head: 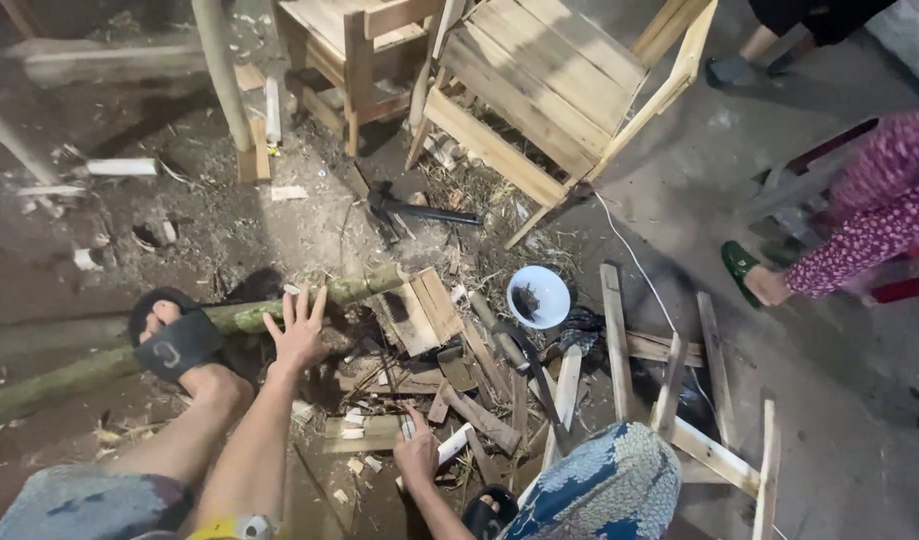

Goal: The person saws a long wooden log with a hand saw while seated on the floor. They then pick up a wooden frame and saw one of its side pieces.

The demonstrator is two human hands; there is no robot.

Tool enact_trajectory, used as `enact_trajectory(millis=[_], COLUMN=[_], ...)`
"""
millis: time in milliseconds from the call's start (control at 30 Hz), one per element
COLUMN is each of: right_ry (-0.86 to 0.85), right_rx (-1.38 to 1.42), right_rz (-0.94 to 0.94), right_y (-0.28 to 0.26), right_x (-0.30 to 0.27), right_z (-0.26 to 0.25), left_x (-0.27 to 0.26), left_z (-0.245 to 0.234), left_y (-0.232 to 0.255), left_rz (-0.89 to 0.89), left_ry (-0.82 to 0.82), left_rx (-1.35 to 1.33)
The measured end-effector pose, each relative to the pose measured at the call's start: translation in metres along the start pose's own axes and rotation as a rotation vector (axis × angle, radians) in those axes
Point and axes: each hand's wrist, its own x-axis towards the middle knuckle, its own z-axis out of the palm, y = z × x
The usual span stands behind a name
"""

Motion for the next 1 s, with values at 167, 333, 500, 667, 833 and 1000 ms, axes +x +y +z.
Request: enact_trajectory(millis=[167, 333, 500, 667, 833, 1000], right_ry=[0.033, 0.054, 0.059, 0.048, -0.005, -0.006], right_rx=[-0.048, -0.086, -0.020, -0.087, -0.044, -0.113], right_rz=[0.070, 0.104, 0.086, 0.118, 0.165, 0.175], right_y=[0.000, 0.016, 0.013, 0.018, 0.016, 0.025], right_x=[0.006, 0.018, 0.014, 0.021, 0.020, 0.032], right_z=[0.005, 0.023, 0.021, 0.020, 0.018, 0.024], left_x=[0.003, -0.002, -0.004, -0.002, -0.013, -0.013], left_z=[0.002, -0.009, -0.022, -0.019, -0.035, -0.038], left_y=[0.005, 0.004, 0.011, 0.013, 0.020, 0.024], left_rz=[-0.033, -0.065, -0.111, -0.123, -0.186, -0.159], left_ry=[0.007, -0.062, -0.106, -0.102, -0.117, -0.130], left_rx=[-0.014, -0.038, -0.095, -0.091, -0.098, -0.125])
